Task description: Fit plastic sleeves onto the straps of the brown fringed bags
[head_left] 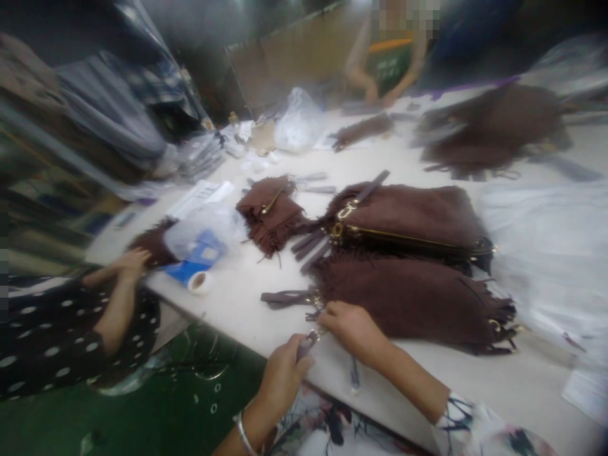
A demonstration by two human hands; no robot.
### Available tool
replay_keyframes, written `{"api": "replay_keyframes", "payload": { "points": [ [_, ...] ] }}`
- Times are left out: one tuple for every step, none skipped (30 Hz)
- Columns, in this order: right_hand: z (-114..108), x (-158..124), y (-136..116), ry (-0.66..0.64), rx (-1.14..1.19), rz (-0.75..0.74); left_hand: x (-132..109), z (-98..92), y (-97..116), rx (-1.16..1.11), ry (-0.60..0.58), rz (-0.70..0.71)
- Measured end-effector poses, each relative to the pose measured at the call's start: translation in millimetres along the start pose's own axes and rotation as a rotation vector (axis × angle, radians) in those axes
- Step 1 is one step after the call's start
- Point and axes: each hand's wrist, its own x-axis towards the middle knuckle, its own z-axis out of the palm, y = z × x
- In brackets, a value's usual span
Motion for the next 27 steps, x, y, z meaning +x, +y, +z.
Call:
{"api": "replay_keyframes", "payload": {
  "points": [
    [-1,0,1,0.003,0.005,-0.004,1,0.3,4,0.065,0.029,0.027],
    [-1,-1,1,0.005,0.007,-0.008,3,0.9,7,0.103,0.043,0.041],
    [-1,-1,2,0.007,0.008,-0.013,5,1.7,9,0.112,0.045,0.045],
    [-1,-1,2,0.009,0.009,-0.018,7,2.7,11,0.093,0.037,0.041],
    [-1,-1,2,0.011,0.011,-0.023,9,3.8,12,0.046,0.025,0.031],
    [-1,-1,3,0.013,0.015,-0.029,11,4.8,13,-0.026,0.005,0.014],
    [-1,-2,3,0.016,0.022,-0.036,13,5.5,13,-0.121,-0.025,-0.015],
    [0,-2,4,0.02,0.031,-0.044,15,6.0,13,-0.224,-0.063,-0.053],
    [0,-3,5,0.024,0.042,-0.052,17,6.1,13,-0.324,-0.104,-0.096],
    [0,-3,5,0.027,0.054,-0.061,19,5.9,14,-0.411,-0.144,-0.136],
    [0,-4,6,0.03,0.068,-0.066,21,5.5,14,-0.476,-0.18,-0.169],
    [0,-5,7,0.034,0.081,-0.068,23,5.0,15,-0.519,-0.208,-0.193],
    [1,-5,7,0.037,0.098,-0.068,24,4.5,17,-0.547,-0.227,-0.208],
    [1,-6,8,0.04,0.117,-0.064,26,4.2,18,-0.566,-0.242,-0.212],
    [2,-6,8,0.042,0.134,-0.06,27,4.2,18,-0.578,-0.256,-0.209],
    [2,-6,9,0.045,0.15,-0.053,29,4.5,19,-0.579,-0.266,-0.2],
    [3,-6,9,0.046,0.165,-0.048,30,5.0,19,-0.571,-0.273,-0.186],
    [3,-6,10,0.048,0.177,-0.044,31,5.7,18,-0.552,-0.271,-0.164],
    [4,-6,10,0.05,0.186,-0.041,31,6.5,17,-0.517,-0.257,-0.136],
    [4,-6,10,0.053,0.193,-0.039,32,7.3,16,-0.465,-0.233,-0.105],
    [5,-6,11,0.055,0.197,-0.041,32,8.1,15,-0.407,-0.2,-0.072],
    [5,-6,11,0.056,0.2,-0.044,32,8.7,15,-0.356,-0.17,-0.042],
    [4,-6,12,0.055,0.202,-0.052,33,9.3,14,-0.325,-0.153,-0.021],
    [4,-6,12,0.052,0.204,-0.06,33,9.7,15,-0.323,-0.153,-0.015],
    [3,-6,13,0.048,0.206,-0.068,34,9.9,16,-0.351,-0.171,-0.027],
    [2,-6,13,0.046,0.208,-0.074,34,9.9,18,-0.406,-0.2,-0.051],
    [2,-6,13,0.045,0.209,-0.079,35,9.7,20,-0.472,-0.237,-0.085]
  ]
}}
